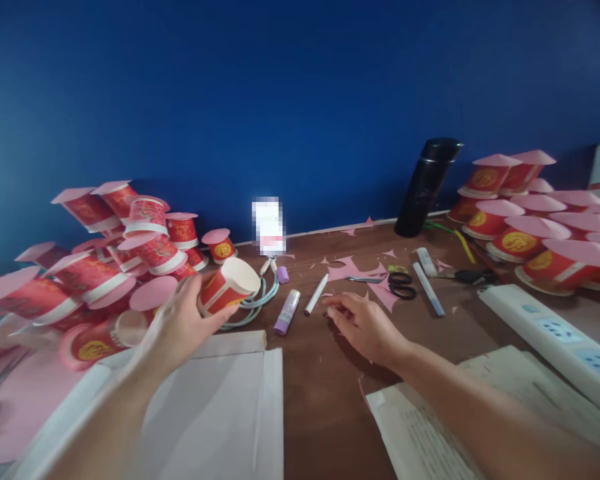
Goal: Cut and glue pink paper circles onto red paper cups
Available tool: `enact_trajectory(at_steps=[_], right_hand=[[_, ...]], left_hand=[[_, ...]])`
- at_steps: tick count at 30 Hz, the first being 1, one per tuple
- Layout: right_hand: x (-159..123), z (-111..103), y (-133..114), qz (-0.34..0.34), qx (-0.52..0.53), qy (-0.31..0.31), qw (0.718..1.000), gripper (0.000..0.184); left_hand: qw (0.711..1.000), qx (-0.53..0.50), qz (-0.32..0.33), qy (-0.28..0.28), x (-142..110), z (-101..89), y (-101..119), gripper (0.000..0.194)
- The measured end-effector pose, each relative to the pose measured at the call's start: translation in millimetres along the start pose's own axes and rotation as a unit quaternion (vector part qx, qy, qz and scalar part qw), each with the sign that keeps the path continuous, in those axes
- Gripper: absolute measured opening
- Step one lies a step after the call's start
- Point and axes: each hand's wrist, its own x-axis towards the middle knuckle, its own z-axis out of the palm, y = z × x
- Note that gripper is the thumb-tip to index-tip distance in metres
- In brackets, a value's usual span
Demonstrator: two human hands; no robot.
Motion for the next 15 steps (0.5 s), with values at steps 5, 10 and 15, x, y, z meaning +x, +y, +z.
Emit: enact_trajectory(at_steps=[5,10,15], right_hand=[[-2,2,-4,-0.018,-0.001,0.001,1.0,0.025],[0,-1,-2,-0.008,-0.001,0.025,1.0,0.023],[2,-7,1,-0.021,-0.008,0.024,0.999,0.019]], left_hand=[[0.979,-0.184,0.08,0.033,-7,24.7,78,0.052],[0.947,-0.294,0.124,0.023,-10,71.7,109,0.053],[0.947,-0.226,0.207,0.091,-11,108.9,92,0.06]])
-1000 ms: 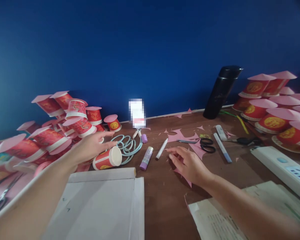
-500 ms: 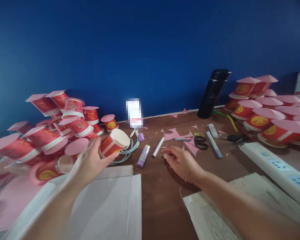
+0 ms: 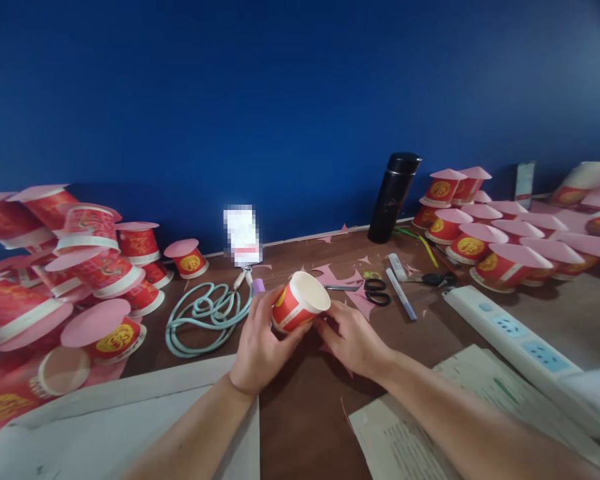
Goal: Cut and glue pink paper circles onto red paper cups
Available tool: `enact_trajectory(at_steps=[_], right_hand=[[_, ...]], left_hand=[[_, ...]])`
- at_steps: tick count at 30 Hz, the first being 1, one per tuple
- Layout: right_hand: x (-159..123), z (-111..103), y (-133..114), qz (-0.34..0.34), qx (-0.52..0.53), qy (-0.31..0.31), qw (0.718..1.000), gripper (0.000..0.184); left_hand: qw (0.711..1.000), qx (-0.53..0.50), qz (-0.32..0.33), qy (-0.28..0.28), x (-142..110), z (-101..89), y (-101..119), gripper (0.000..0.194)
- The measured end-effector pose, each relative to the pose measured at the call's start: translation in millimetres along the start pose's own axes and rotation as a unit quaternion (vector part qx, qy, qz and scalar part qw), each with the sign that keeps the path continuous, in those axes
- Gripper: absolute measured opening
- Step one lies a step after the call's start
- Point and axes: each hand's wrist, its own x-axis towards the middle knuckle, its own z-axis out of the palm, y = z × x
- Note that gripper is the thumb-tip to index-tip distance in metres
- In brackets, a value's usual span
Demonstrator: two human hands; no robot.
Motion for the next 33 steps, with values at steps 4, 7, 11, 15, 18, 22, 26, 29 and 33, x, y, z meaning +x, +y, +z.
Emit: enact_trajectory(at_steps=[4,7,11,15,18,22,26,29,33], right_hand=[[1,-1,0,0.02,0.014,-0.002,1.0,0.015],[1,-1,1,0.042,0.049,0.023,0.998,0.015],[0,-1,7,0.053,0.104,0.069,0.991,0.029],[0,-1,9,0.057,0.121,0.077,0.988,0.037],[1,0,8,0.065,0.114,0.077,0.988,0.042],[-1,2,10,0.074,0.133,0.083,0.985,0.042],[-5,1,13,0.077,0.081,0.118,0.987,0.039],[-5,-1,11,0.025,0.005,0.106,0.994,0.027],[-3,-2,8,-0.033,-0.013,0.056,0.998,0.017]], left_hand=[[0.999,0.043,-0.01,0.029,-2,0.9,-9,0.065],[0.998,0.054,-0.005,0.012,-2,0.7,-7,0.067],[0.998,0.064,0.005,-0.004,-5,0.5,-1,0.067],[0.998,0.058,0.027,-0.023,-8,-0.6,5,0.067],[0.998,0.053,0.032,-0.023,-8,-0.9,8,0.065],[0.998,0.057,0.03,-0.02,-7,0.8,6,0.065],[0.997,0.066,0.01,-0.036,-5,3.3,1,0.066],[0.996,0.066,0.001,-0.057,-4,3.5,1,0.062],[0.997,0.046,0.012,-0.066,-2,-0.8,2,0.063]])
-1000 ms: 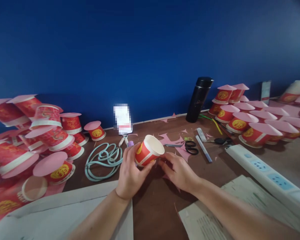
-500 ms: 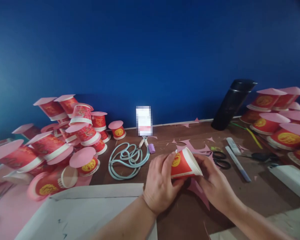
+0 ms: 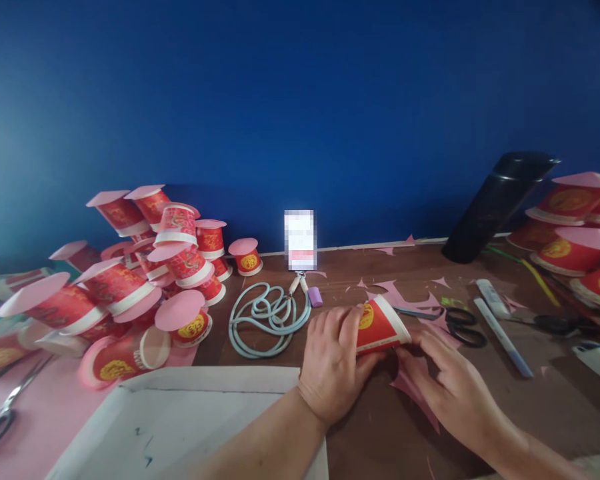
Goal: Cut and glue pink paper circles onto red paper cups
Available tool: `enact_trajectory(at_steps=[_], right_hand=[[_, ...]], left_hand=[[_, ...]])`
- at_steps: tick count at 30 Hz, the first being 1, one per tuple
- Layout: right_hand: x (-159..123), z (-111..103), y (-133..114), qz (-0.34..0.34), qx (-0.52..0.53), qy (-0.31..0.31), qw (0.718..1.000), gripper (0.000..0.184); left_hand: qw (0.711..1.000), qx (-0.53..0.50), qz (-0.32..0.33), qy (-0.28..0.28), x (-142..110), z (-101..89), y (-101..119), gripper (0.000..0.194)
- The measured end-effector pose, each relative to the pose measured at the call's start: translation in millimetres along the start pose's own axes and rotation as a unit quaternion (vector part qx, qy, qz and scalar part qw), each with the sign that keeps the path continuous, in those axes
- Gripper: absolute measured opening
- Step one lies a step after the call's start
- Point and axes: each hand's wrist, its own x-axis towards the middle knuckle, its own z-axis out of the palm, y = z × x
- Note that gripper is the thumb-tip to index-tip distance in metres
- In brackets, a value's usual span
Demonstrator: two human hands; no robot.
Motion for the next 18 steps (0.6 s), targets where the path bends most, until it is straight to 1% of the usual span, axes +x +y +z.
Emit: enact_trajectory(at_steps=[2,3,4,5,6,8,10,12,14,15,18], right_hand=[[2,0,2,-0.002,-0.001,0.007,1.0,0.016],[3,0,4,0.001,-0.006,0.021,1.0,0.014],[4,0,7,0.005,-0.012,0.034,0.999,0.013],[4,0,9,0.015,-0.021,0.047,0.999,0.012],[5,0,12,0.022,-0.031,0.065,0.997,0.011],[6,2,17,0.034,-0.035,0.089,0.995,0.015],[7,5,21,0.044,-0.005,0.086,0.995,0.026],[7,8,24,0.043,0.037,0.047,0.997,0.042],[8,9,27,0.031,0.042,0.009,0.999,0.052],[9,9,27,0.024,0.029,0.001,0.999,0.054],[11,6,28,0.02,-0.015,0.009,1.0,0.053]], left_hand=[[1.0,-0.015,0.004,0.015,4,-4.2,-6,0.065],[0.999,-0.019,-0.007,0.029,8,-6.6,-12,0.064],[0.997,-0.016,-0.033,0.06,12,-9.2,-20,0.06],[0.991,-0.009,-0.088,0.095,18,-11.9,-31,0.055],[0.977,0.004,-0.163,0.135,24,-14.9,-45,0.052],[0.94,0.047,-0.301,0.152,38,-21.5,-75,0.053],[0.9,0.102,-0.402,0.136,51,-28.3,-104,0.053],[0.88,0.118,-0.436,0.146,61,-34.3,-127,0.056],[0.869,0.125,-0.454,0.153,70,-38.1,-143,0.059],[0.865,0.126,-0.46,0.157,74,-39.0,-149,0.06],[0.853,0.126,-0.478,0.166,85,-38.2,-161,0.064]])
